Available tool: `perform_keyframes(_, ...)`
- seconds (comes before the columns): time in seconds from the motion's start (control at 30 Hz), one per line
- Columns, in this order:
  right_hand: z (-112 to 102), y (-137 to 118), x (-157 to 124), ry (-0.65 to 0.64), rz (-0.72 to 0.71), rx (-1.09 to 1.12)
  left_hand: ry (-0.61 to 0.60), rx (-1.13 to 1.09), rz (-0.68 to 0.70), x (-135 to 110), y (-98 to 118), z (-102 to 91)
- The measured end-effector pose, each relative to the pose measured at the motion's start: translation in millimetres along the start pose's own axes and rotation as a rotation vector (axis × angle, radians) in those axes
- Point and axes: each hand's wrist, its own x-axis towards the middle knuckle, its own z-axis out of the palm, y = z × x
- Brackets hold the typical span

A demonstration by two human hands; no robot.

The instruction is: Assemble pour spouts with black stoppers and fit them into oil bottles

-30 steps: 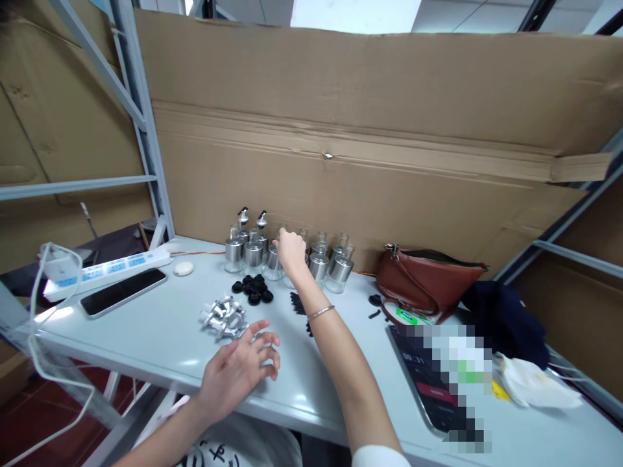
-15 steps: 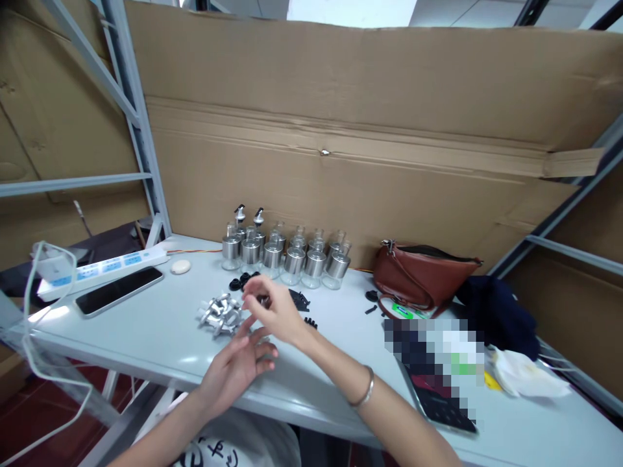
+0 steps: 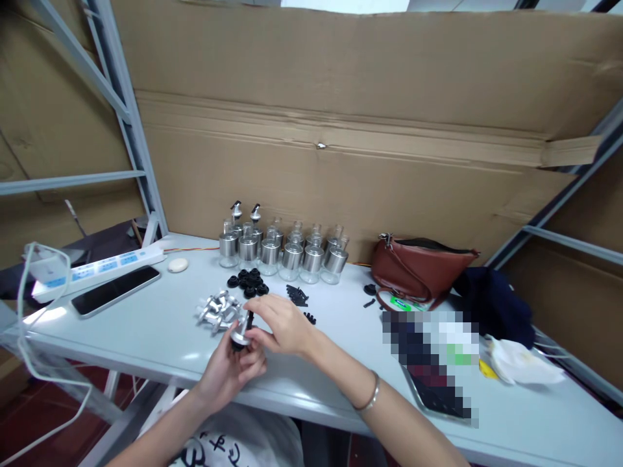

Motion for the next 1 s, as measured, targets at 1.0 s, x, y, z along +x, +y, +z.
perform_keyframes(1.0,10.3,-6.2,-7.1,-0.029,-0.062,-0.199,-0.148,0.257,0.124,-3.1,-1.3,-2.2)
